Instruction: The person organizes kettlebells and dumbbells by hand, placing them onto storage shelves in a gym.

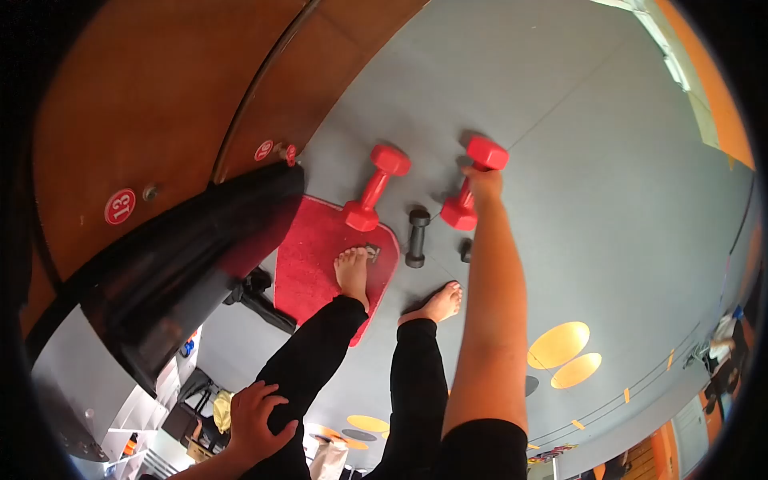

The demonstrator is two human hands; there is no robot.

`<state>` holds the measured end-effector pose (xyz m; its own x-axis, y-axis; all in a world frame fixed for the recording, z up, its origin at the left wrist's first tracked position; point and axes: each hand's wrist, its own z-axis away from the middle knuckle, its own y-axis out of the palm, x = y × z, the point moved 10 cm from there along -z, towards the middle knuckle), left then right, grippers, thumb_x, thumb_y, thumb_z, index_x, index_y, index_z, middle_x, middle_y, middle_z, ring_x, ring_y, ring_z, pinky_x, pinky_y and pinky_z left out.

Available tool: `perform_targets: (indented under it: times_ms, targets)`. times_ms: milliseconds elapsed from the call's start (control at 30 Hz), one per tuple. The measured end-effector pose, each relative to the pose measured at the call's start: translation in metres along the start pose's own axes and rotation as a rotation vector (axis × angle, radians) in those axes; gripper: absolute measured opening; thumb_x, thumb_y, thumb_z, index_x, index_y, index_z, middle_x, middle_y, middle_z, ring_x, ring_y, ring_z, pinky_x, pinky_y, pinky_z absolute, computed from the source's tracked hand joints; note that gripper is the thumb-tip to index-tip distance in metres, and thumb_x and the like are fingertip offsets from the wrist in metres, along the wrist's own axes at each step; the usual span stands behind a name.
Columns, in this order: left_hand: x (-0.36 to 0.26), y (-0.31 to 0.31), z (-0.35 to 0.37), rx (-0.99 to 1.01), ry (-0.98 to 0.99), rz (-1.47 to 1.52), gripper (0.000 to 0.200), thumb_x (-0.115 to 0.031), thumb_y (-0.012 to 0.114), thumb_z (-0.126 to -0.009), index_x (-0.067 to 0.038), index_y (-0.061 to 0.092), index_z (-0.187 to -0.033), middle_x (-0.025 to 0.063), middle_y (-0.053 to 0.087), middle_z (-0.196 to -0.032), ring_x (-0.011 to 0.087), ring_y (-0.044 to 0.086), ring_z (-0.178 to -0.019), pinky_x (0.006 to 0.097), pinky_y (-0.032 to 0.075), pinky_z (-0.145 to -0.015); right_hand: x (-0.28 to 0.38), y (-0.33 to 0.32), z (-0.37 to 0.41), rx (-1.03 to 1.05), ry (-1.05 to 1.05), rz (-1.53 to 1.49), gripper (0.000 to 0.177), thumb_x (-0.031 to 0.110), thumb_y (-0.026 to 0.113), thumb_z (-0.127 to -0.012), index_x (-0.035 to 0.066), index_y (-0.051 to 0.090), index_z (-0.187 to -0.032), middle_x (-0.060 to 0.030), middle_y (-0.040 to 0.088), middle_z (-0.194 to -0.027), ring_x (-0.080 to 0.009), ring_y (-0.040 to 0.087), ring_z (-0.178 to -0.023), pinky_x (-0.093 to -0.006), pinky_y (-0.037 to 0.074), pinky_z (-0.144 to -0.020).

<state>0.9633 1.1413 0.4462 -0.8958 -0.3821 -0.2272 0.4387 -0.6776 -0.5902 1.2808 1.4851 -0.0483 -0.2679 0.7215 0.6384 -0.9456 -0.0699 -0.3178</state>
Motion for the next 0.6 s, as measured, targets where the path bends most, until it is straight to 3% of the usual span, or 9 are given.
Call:
perform_targets:
  times_ms: [100,167,200,267,367,467,500,533,600]
  targets:
    - [0.008,0.002,-0.002,-0.006,-0.035,0.030,0.040,-0.032,0.080,-0.072,-0.014,0.066,-0.104,0.0085,0.060,-0.127,0.0345,0.051,-0.126,0.0491,0.037,-0.102,-0.018,0.008,0.008,0.110,0.019,-0.138,0.023,0.013,0.077,-0.086,0.004,0.067,-0.105,-0.0050,0.065,-0.080,-0.0184,0.062,-0.072,-0.0360,0.050,-0.064]
    - [0.004,0.003,-0.006,-0.013,-0.058,0.041,0.037,-0.032,0.080,-0.072,-0.015,0.065,-0.102,0.0080,0.060,-0.126,0.0350,0.053,-0.124,0.0488,0.037,-0.101,-0.022,0.019,0.026,0.248,0.137,0.064,0.037,0.024,0.076,-0.090,0.003,0.064,-0.119,-0.0063,0.068,-0.088,-0.0175,0.064,-0.078,-0.0354,0.052,-0.070]
    - [0.000,0.003,-0.005,-0.010,-0.051,0.021,0.036,-0.032,0.080,-0.073,-0.016,0.066,-0.101,0.0075,0.060,-0.125,0.0348,0.053,-0.123,0.0487,0.037,-0.101,-0.038,0.018,0.018,0.252,0.032,0.293,0.050,0.033,0.073,-0.094,0.003,0.058,-0.131,-0.0087,0.070,-0.103,-0.0177,0.066,-0.090,-0.0361,0.054,-0.079]
    - [-0.005,-0.001,-0.002,-0.036,-0.028,0.007,0.034,-0.031,0.080,-0.073,-0.017,0.066,-0.100,0.0070,0.061,-0.124,0.0346,0.054,-0.122,0.0486,0.038,-0.101,-0.048,-0.007,0.047,-0.055,-0.164,0.435,0.060,0.040,0.070,-0.094,0.002,0.053,-0.137,-0.0163,0.068,-0.120,-0.0256,0.065,-0.107,-0.0397,0.053,-0.091]
    - [-0.013,-0.006,0.008,-0.126,-0.007,0.074,0.030,-0.032,0.079,-0.075,-0.017,0.065,-0.098,0.0039,0.062,-0.118,0.0284,0.056,-0.119,0.0459,0.038,-0.098,-0.014,-0.032,0.181,-0.075,-0.332,0.503,0.063,0.038,0.068,-0.095,-0.003,0.049,-0.140,-0.0241,0.061,-0.130,-0.0367,0.058,-0.121,-0.0445,0.047,-0.101]
    - [-0.016,-0.003,0.030,-0.109,-0.023,0.161,0.028,-0.032,0.078,-0.078,-0.017,0.066,-0.098,0.0031,0.062,-0.119,0.0260,0.057,-0.118,0.0468,0.041,-0.097,-0.061,-0.067,0.333,0.208,-0.141,0.496,0.064,0.042,0.062,-0.096,-0.007,0.052,-0.136,-0.0292,0.059,-0.134,-0.0447,0.055,-0.126,-0.0479,0.044,-0.106]
    - [-0.012,0.003,0.044,-0.103,-0.020,0.227,0.027,-0.032,0.077,-0.079,-0.016,0.067,-0.098,0.0037,0.062,-0.121,0.0265,0.057,-0.118,0.0468,0.044,-0.096,-0.017,-0.090,0.414,0.447,0.158,0.736,0.058,0.045,0.057,-0.098,-0.003,0.059,-0.131,-0.0263,0.062,-0.132,-0.0447,0.057,-0.124,-0.0471,0.045,-0.106]
    - [-0.010,0.004,0.046,-0.117,-0.009,0.296,0.026,-0.031,0.076,-0.081,-0.015,0.068,-0.099,0.0042,0.062,-0.123,0.0270,0.058,-0.118,0.0467,0.046,-0.095,0.021,-0.106,0.474,0.549,0.035,0.527,0.049,0.041,0.060,-0.098,0.001,0.064,-0.127,-0.0227,0.065,-0.129,-0.0404,0.059,-0.124,-0.0441,0.045,-0.106]
    - [0.004,-0.002,0.073,-0.190,0.016,0.355,0.025,-0.032,0.075,-0.082,-0.014,0.069,-0.100,0.0059,0.063,-0.122,0.0292,0.059,-0.116,0.0457,0.048,-0.095,0.113,-0.163,0.580,0.473,-0.084,0.369,0.042,0.029,0.066,-0.096,0.005,0.064,-0.129,-0.0173,0.070,-0.124,-0.0307,0.064,-0.120,-0.0385,0.048,-0.104]
